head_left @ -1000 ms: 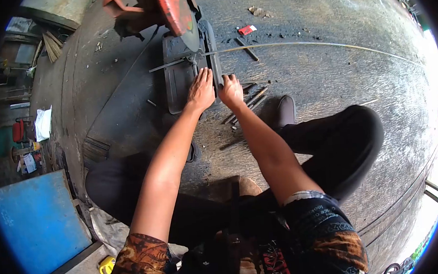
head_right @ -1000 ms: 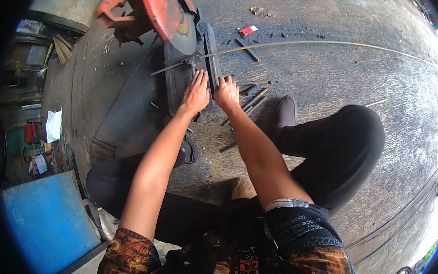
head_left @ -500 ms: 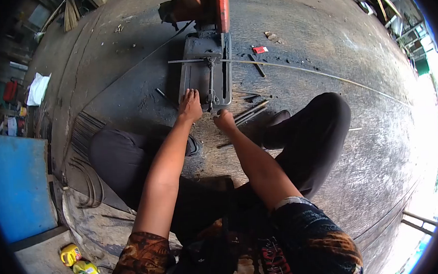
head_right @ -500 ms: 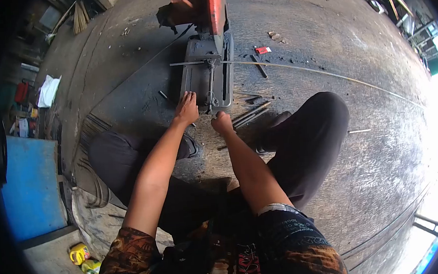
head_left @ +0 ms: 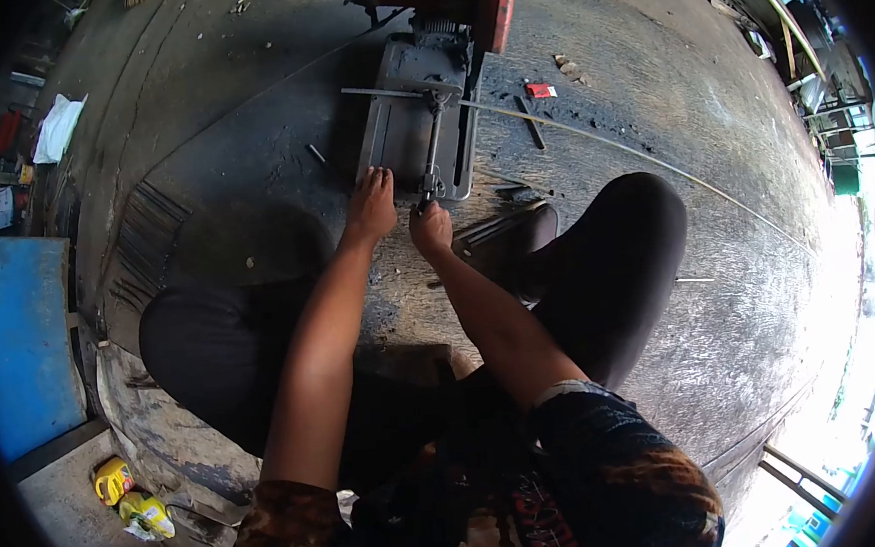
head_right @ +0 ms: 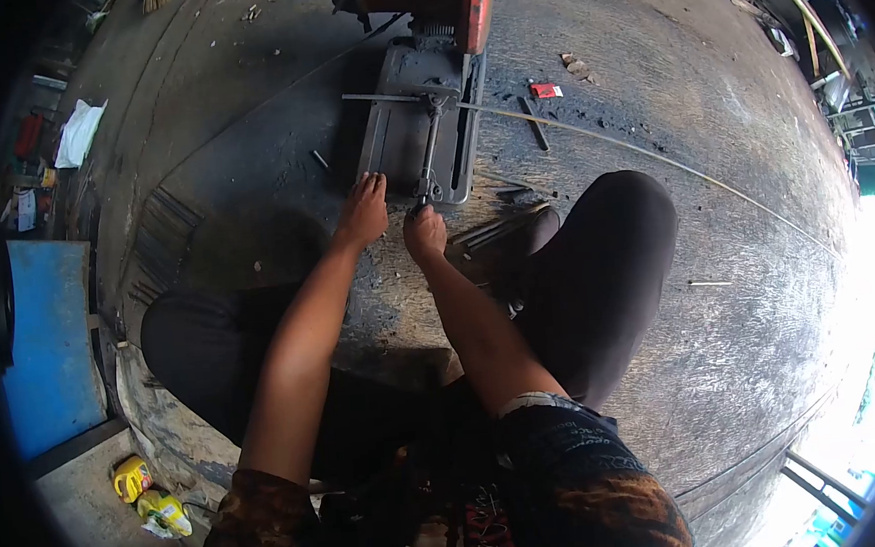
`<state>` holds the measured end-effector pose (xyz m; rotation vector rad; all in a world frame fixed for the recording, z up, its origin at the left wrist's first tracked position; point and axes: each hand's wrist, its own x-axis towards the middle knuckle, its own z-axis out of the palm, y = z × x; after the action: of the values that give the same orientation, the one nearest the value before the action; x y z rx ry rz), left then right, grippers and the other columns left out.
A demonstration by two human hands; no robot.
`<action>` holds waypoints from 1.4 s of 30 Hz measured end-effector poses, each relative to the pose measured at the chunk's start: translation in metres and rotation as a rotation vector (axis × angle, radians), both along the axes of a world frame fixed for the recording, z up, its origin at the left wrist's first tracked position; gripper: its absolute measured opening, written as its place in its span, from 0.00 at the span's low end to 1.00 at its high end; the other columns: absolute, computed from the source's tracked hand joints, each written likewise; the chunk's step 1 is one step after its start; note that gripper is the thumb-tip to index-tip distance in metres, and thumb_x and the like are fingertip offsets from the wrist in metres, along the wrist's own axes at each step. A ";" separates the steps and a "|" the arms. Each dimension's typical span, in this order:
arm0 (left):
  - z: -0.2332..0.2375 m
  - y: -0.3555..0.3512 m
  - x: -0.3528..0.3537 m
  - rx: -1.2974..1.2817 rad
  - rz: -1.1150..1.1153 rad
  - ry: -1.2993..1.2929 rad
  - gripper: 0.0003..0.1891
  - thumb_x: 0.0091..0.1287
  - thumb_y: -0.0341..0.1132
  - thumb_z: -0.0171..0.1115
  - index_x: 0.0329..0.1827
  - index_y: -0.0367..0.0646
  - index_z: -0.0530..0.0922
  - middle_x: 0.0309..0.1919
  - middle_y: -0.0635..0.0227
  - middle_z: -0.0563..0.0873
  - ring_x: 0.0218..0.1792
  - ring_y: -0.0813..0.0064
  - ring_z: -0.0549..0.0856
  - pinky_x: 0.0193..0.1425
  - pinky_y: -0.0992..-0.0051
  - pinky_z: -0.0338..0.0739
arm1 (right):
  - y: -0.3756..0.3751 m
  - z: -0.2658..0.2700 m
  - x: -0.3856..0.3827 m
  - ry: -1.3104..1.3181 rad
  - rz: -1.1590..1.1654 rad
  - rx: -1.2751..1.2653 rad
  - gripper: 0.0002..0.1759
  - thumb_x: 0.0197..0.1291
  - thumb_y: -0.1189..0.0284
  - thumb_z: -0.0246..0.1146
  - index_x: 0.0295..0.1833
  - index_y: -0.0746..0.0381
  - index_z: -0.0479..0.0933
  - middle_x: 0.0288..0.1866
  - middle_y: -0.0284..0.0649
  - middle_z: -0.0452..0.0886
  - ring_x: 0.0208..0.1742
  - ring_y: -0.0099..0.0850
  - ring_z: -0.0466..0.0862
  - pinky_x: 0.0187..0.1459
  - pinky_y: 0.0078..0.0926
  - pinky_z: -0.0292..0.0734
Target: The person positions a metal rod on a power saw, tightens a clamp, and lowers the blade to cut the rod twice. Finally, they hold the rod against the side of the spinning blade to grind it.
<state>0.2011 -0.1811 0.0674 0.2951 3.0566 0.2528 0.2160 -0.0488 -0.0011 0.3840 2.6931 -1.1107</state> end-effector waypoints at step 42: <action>-0.041 -0.168 0.020 -0.020 0.417 -0.244 0.26 0.55 0.29 0.64 0.60 0.40 0.72 0.54 0.55 0.79 0.60 0.56 0.75 0.64 0.59 0.70 | -0.166 -0.040 -0.050 -0.028 0.746 0.329 0.19 0.56 0.74 0.61 0.53 0.67 0.72 0.54 0.51 0.78 0.56 0.45 0.80 0.53 0.38 0.78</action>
<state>0.2213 -0.3493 0.0265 -0.3532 2.8418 0.2535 0.1655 -0.2149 -0.0407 -0.5247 2.6061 -0.4442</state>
